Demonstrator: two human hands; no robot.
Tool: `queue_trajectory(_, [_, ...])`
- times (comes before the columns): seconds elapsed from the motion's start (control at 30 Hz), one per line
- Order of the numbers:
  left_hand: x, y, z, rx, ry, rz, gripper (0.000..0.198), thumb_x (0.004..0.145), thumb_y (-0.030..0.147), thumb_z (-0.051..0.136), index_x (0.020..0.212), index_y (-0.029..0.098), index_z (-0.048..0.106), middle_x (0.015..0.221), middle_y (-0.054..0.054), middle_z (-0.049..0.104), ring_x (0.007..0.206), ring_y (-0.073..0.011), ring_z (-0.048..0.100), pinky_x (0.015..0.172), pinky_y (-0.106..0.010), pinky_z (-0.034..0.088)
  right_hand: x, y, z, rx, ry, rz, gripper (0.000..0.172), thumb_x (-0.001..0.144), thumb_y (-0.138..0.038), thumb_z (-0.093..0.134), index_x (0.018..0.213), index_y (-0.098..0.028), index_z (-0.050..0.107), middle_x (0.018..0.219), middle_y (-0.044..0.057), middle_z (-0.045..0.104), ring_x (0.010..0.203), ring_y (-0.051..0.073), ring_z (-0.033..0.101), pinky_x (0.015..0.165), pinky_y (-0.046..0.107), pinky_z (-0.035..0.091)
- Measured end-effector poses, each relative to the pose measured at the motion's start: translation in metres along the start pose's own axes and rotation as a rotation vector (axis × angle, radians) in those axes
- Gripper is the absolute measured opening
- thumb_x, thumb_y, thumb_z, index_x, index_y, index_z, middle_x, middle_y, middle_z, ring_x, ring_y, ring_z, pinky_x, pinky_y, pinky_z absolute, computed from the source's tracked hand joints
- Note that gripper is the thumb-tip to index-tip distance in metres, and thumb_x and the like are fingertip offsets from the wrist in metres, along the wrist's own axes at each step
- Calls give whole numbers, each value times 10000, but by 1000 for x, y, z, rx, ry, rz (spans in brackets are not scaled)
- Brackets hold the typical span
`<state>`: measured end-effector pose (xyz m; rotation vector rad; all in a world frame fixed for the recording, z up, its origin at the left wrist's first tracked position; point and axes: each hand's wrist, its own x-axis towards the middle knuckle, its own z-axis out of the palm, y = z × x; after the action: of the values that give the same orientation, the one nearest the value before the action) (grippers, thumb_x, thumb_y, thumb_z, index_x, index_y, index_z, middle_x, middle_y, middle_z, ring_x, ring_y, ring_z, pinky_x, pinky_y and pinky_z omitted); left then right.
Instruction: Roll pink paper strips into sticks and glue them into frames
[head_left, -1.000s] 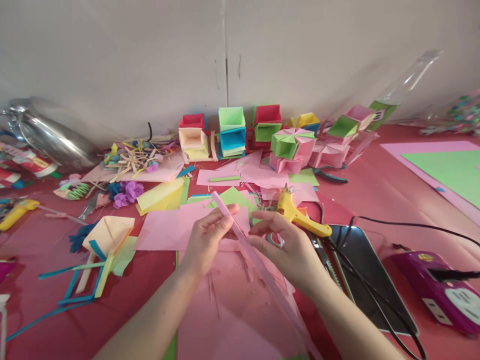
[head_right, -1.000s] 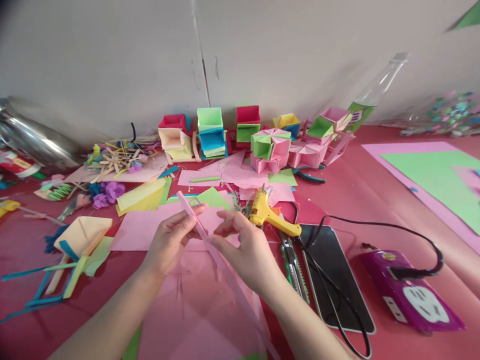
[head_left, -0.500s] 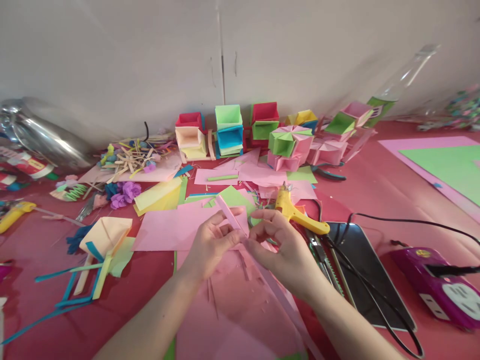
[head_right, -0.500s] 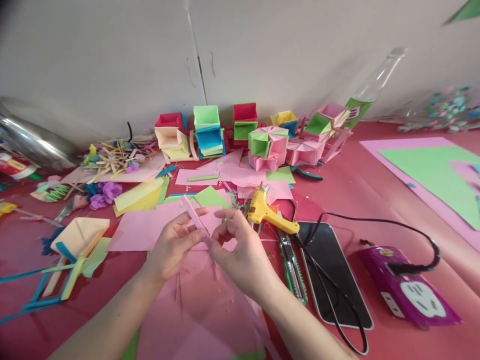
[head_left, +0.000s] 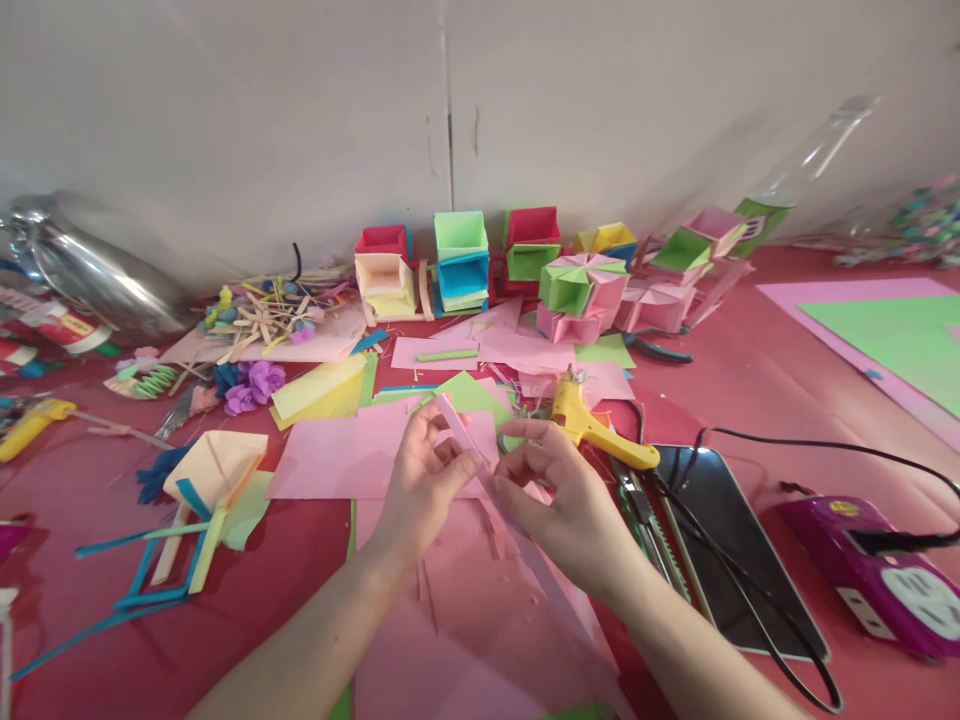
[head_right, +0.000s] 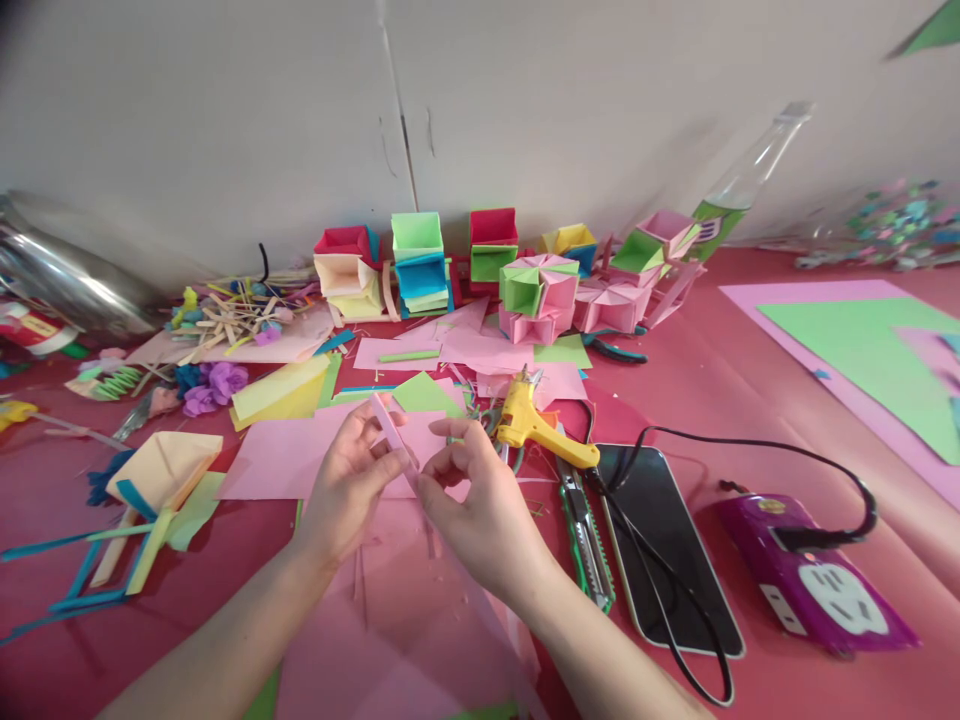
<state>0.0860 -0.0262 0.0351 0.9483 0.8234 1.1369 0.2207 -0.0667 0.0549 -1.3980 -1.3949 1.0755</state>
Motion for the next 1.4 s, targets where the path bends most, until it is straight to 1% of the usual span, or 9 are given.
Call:
queue_trajectory(0.23, [16,-2,-17,22,152,58,456,677,165,675,1095,240,510,1008,-25,553,805,-98,539,723,-237,443,-1,3,3,-38,-40,8,328,763,-189,518,1061,-197,382,705,-41,575,658,112,534,693,262,430])
queue_trajectory(0.37, [43,2,-46,-31,478,250,360,624,188,710,951,186,558,927,-13,555,806,-91,555,750,-234,442,-1,4,3,-66,-79,22,355,749,-184,515,1079,-195,384,705,-39,583,664,120,543,695,271,429])
queue_trajectory(0.43, [54,3,-58,-125,530,213,284,625,222,700,864,175,555,824,8,566,709,-70,559,711,-223,448,1,6,3,-37,-65,21,345,763,-211,518,1081,-198,385,720,-34,591,659,120,544,681,272,430])
queue_trajectory(0.67, [44,5,-46,-118,241,-42,249,624,317,691,702,133,541,511,67,459,386,-15,385,381,-140,282,16,18,-2,128,99,-8,340,749,-307,579,1034,-186,436,679,-33,586,628,118,542,634,273,423])
queue_trajectory(0.87, [35,18,-43,19,107,-55,355,744,424,540,551,188,357,344,109,289,272,-24,194,311,-161,140,22,19,-7,399,208,37,445,668,-359,672,1024,-184,468,649,-51,544,491,73,461,408,185,302])
queue_trajectory(1.0, [35,25,-48,186,58,-18,285,684,393,646,606,160,502,430,53,503,353,-59,421,370,-172,299,22,21,-12,504,270,5,448,656,-343,696,1020,-191,484,689,-38,563,519,68,481,403,167,307])
queue_trajectory(1.1, [28,26,-41,288,-19,-13,219,638,327,707,688,141,603,579,-2,626,542,-113,566,555,-224,428,22,24,-13,504,278,-41,408,682,-348,675,1004,-198,474,686,-41,563,544,78,506,431,177,340])
queue_trajectory(1.23, [12,19,-20,361,-161,-38,249,673,373,681,631,131,639,626,-35,653,689,-144,591,741,-260,421,22,24,-5,458,278,-86,405,694,-363,653,1004,-192,459,677,-41,562,553,92,511,455,197,361])
queue_trajectory(1.4, [-3,8,1,354,-342,-185,333,649,445,672,712,123,618,689,-75,673,654,-175,623,657,-302,461,29,17,4,373,264,-158,417,677,-358,656,999,-181,459,672,-34,578,568,104,525,507,222,394])
